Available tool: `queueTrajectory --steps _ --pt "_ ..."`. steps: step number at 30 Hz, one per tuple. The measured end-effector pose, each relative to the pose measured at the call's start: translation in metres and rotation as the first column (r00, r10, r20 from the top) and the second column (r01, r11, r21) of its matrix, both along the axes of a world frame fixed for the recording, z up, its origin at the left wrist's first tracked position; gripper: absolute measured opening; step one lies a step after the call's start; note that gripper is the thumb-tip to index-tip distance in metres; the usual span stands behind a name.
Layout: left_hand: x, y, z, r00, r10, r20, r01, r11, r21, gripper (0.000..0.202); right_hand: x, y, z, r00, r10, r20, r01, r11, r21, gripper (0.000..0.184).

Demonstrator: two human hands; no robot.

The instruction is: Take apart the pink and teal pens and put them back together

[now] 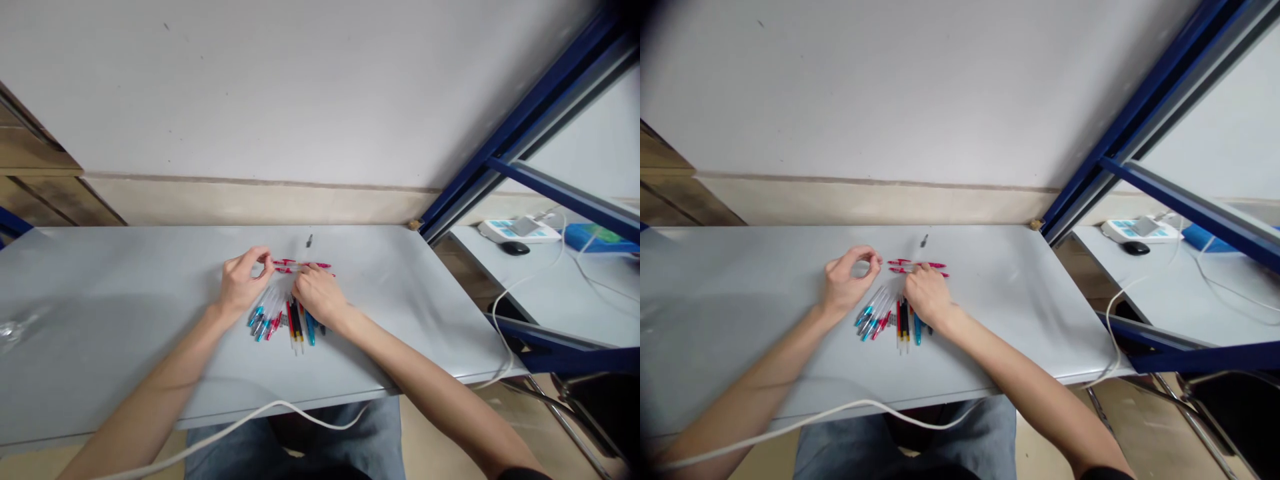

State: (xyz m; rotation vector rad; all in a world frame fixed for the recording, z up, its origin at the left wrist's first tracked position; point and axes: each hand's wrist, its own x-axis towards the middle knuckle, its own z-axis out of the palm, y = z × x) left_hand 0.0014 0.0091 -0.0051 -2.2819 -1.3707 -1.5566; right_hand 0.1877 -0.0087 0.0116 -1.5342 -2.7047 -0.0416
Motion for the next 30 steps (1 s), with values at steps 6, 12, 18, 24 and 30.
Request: queueTrajectory --steps 6,12,18,24,30 --pt "-0.002 -0.001 -0.001 0.999 0.029 -0.013 -0.029 0.999 -0.013 0.007 -0.002 -0.004 -0.002 0.998 -0.013 -0.054 0.013 1.000 0.002 0.028" --pt "-0.003 0.000 0.001 1.000 0.017 0.025 -0.015 0.998 -0.059 0.009 0.034 0.013 0.007 0.955 -0.110 -0.274 0.134 0.988 0.071 0.030" --pt "0.000 0.001 -0.001 0.998 -0.048 -0.035 0.043 0.989 -0.138 0.018 0.116 0.097 0.004 0.948 -0.183 -0.260 0.226 0.963 0.147 0.063" --pt "0.000 0.000 0.001 0.991 -0.109 -0.081 0.090 0.975 -0.204 0.022 0.119 0.122 -0.020 0.995 0.008 -0.103 0.003 0.995 0.104 0.063" --pt "0.000 0.000 0.000 0.982 -0.153 -0.107 0.120 0.957 -0.264 0.027 0.130 0.102 -0.017 0.994 0.008 -0.109 0.003 0.995 0.099 0.039"
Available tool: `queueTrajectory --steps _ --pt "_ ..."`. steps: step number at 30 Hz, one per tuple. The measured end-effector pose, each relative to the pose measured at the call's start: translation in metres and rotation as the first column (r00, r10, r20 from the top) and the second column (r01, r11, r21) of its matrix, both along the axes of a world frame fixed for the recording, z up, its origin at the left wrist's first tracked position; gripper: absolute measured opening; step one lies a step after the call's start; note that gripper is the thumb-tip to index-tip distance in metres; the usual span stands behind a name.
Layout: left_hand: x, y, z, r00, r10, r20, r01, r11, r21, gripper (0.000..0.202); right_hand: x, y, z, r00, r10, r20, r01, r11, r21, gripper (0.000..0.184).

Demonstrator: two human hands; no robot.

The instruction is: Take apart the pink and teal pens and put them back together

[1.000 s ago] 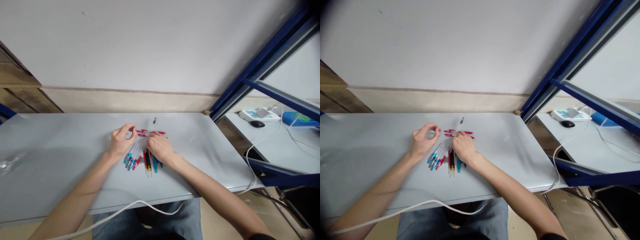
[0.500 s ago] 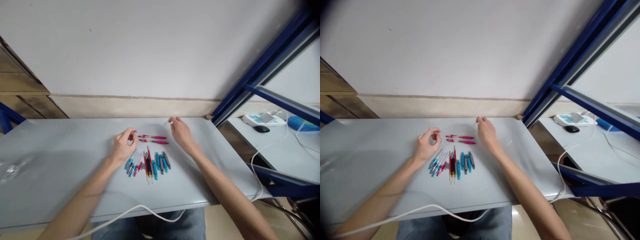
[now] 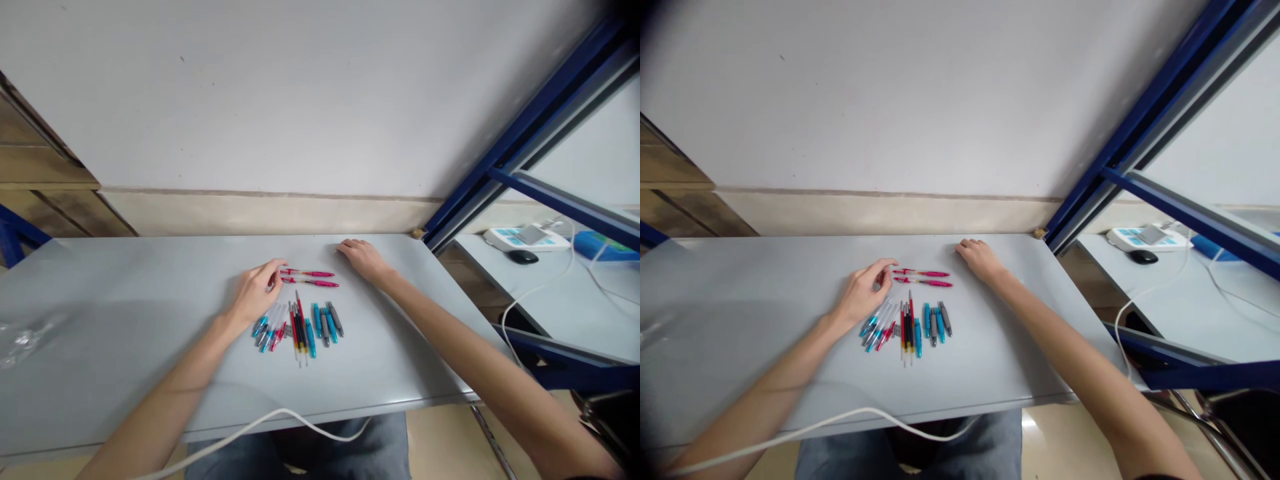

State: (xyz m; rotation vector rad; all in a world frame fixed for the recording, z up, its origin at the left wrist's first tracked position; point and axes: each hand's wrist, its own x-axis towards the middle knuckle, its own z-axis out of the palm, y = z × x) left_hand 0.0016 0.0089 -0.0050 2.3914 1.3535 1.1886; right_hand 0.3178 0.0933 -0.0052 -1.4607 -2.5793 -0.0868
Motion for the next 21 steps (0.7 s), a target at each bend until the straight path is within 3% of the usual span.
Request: queueTrajectory --steps 4,6,8,11,14,16,21 --pt "0.003 0.000 -0.001 0.998 -0.055 0.018 0.055 0.998 0.023 0.025 0.005 -0.019 0.009 0.997 -0.060 -0.051 0.061 0.998 0.015 0.034" --pt "0.004 -0.002 0.003 0.994 -0.098 0.041 0.097 0.995 0.021 0.024 -0.005 -0.030 0.016 0.982 -0.087 -0.168 0.094 0.995 0.035 0.032" --pt "0.006 -0.004 0.007 0.987 -0.147 0.063 0.147 0.989 0.002 0.024 -0.024 -0.041 0.024 0.866 -0.065 -0.495 0.091 0.995 0.028 0.024" --pt "0.009 -0.008 0.012 0.970 -0.215 0.113 0.223 0.973 -0.054 0.034 -0.063 -0.057 0.034 0.672 0.007 -0.740 -0.052 0.998 -0.038 0.018" --pt "0.012 -0.010 0.012 0.950 -0.242 0.197 0.261 0.962 -0.077 0.042 -0.100 -0.070 0.035 0.568 0.063 -0.821 -0.205 0.977 -0.066 0.018" --pt "0.013 -0.009 0.011 0.943 -0.222 0.249 0.245 0.967 -0.068 0.040 -0.116 -0.076 0.031 0.515 0.091 -0.852 -0.243 0.969 -0.044 0.016" --pt "0.016 -0.008 0.012 0.919 -0.161 0.361 0.190 0.981 -0.047 0.024 -0.124 -0.087 0.026 0.505 0.130 -0.853 -0.315 0.948 -0.042 0.018"
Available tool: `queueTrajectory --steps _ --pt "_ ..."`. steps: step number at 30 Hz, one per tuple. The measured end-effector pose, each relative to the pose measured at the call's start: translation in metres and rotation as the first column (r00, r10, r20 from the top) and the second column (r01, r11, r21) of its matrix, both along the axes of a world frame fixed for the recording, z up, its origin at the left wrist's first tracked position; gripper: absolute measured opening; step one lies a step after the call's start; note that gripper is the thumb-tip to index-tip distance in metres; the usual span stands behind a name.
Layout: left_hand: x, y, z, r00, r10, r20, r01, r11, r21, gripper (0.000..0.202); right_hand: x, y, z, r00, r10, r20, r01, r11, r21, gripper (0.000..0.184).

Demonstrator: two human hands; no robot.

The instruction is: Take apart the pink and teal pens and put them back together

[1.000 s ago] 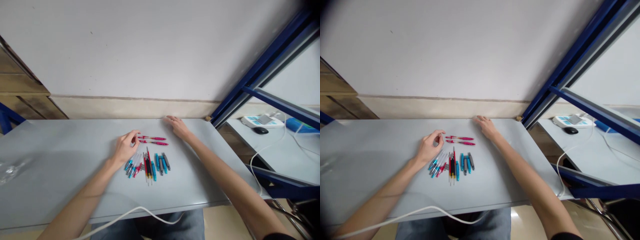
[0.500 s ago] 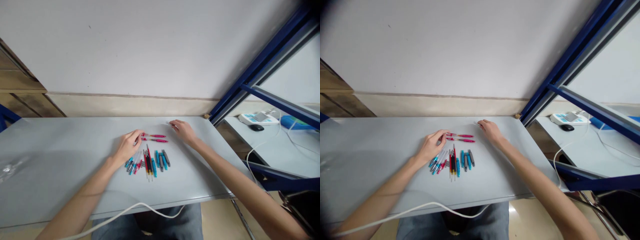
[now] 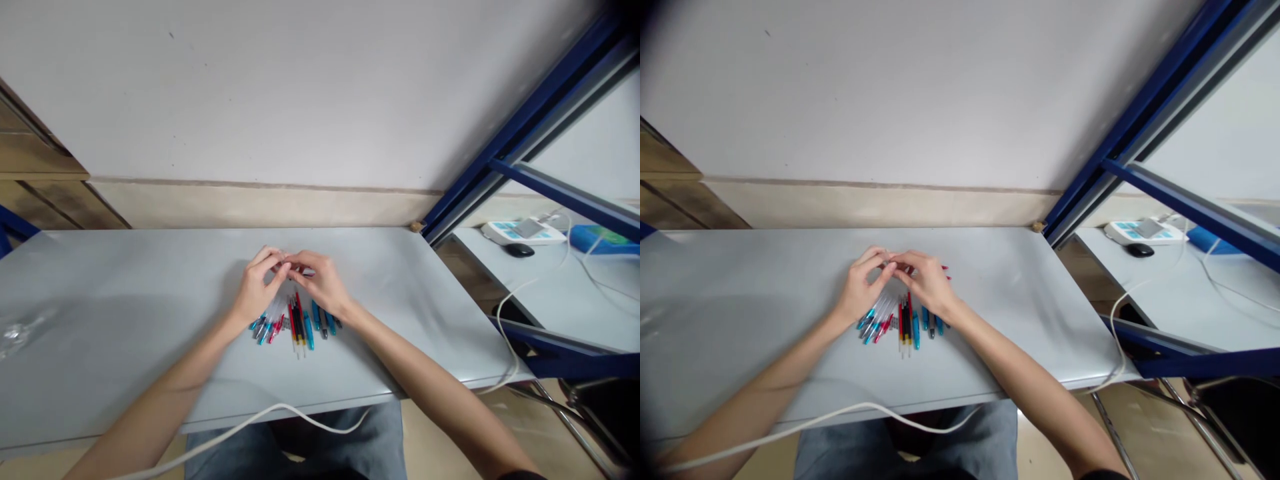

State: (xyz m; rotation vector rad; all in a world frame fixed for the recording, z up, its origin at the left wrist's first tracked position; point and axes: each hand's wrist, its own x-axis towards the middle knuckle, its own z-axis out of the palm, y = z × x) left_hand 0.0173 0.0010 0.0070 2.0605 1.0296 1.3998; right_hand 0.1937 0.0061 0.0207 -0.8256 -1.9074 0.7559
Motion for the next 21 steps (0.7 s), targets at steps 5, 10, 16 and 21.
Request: queueTrajectory --steps 5,10,16,21 --pt "0.000 0.002 0.001 0.993 -0.011 0.121 0.033 0.983 -0.178 0.026 0.019 -0.004 0.010 0.950 -0.151 0.275 0.170 0.984 -0.047 0.024" --pt "-0.001 0.003 0.002 0.972 -0.030 0.235 0.122 0.914 -0.387 0.033 0.030 -0.003 0.007 0.828 -0.007 0.561 0.134 0.973 -0.185 0.015" --pt "0.000 0.004 0.001 0.971 -0.039 0.236 0.143 0.885 -0.443 0.033 0.020 -0.010 -0.002 0.734 -0.043 0.678 0.182 0.974 -0.135 0.022" --pt "0.000 0.005 -0.001 0.969 -0.032 0.243 0.140 0.886 -0.441 0.033 0.010 -0.016 0.001 0.621 -0.125 0.774 0.221 0.975 -0.019 0.020"
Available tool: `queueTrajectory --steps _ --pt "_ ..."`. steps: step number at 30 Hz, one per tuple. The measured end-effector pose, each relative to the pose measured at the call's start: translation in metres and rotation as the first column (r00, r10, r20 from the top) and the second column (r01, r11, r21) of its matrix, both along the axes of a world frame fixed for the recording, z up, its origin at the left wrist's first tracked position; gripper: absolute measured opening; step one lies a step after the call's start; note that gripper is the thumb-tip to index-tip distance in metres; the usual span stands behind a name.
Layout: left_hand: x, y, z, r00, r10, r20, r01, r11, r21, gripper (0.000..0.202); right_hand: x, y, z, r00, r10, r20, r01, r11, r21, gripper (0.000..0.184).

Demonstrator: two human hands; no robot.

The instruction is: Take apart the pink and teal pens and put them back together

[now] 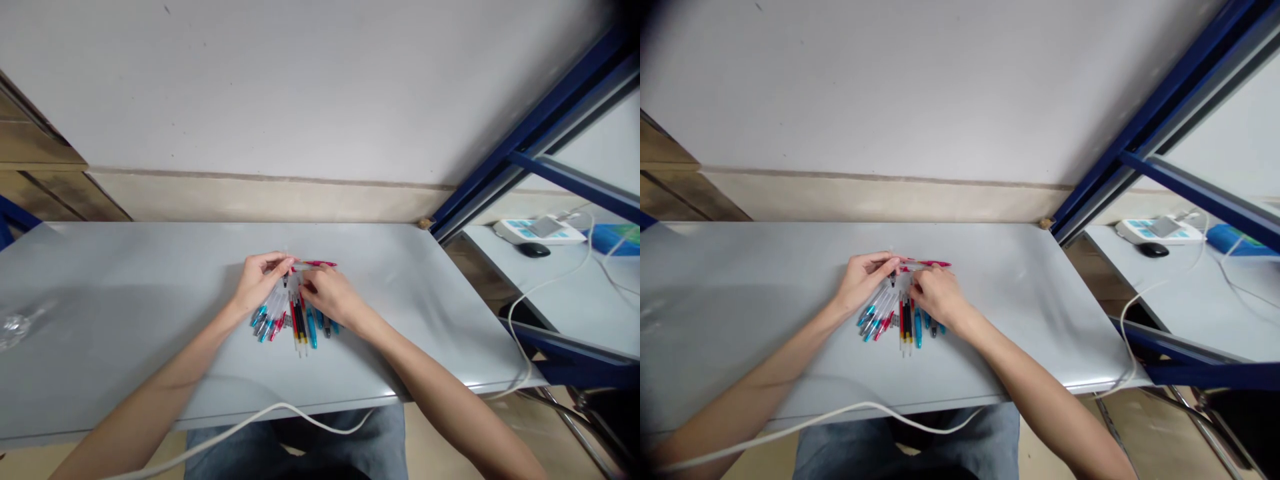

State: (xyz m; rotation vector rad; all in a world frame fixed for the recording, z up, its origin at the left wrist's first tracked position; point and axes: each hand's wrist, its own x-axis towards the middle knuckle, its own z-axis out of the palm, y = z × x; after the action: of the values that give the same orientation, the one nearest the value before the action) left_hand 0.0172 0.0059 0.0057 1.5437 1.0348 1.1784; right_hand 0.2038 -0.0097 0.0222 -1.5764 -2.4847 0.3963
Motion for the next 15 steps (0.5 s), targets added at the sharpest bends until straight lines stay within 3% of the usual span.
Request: queueTrajectory --steps 5,10,15 --pt "0.000 0.001 0.000 1.000 0.012 0.006 -0.012 1.000 -0.002 0.033 -0.005 -0.005 -0.003 0.994 0.001 0.108 -0.011 0.996 0.091 0.026" --pt "0.001 0.001 -0.001 0.999 0.049 0.016 -0.048 0.999 -0.012 0.035 -0.016 -0.006 -0.009 0.983 -0.055 0.177 0.041 0.996 0.085 0.029" --pt "0.002 0.000 -0.003 1.000 0.025 -0.001 -0.025 0.996 0.081 0.040 -0.025 -0.004 -0.009 0.974 -0.062 0.217 0.051 0.997 0.055 0.031"
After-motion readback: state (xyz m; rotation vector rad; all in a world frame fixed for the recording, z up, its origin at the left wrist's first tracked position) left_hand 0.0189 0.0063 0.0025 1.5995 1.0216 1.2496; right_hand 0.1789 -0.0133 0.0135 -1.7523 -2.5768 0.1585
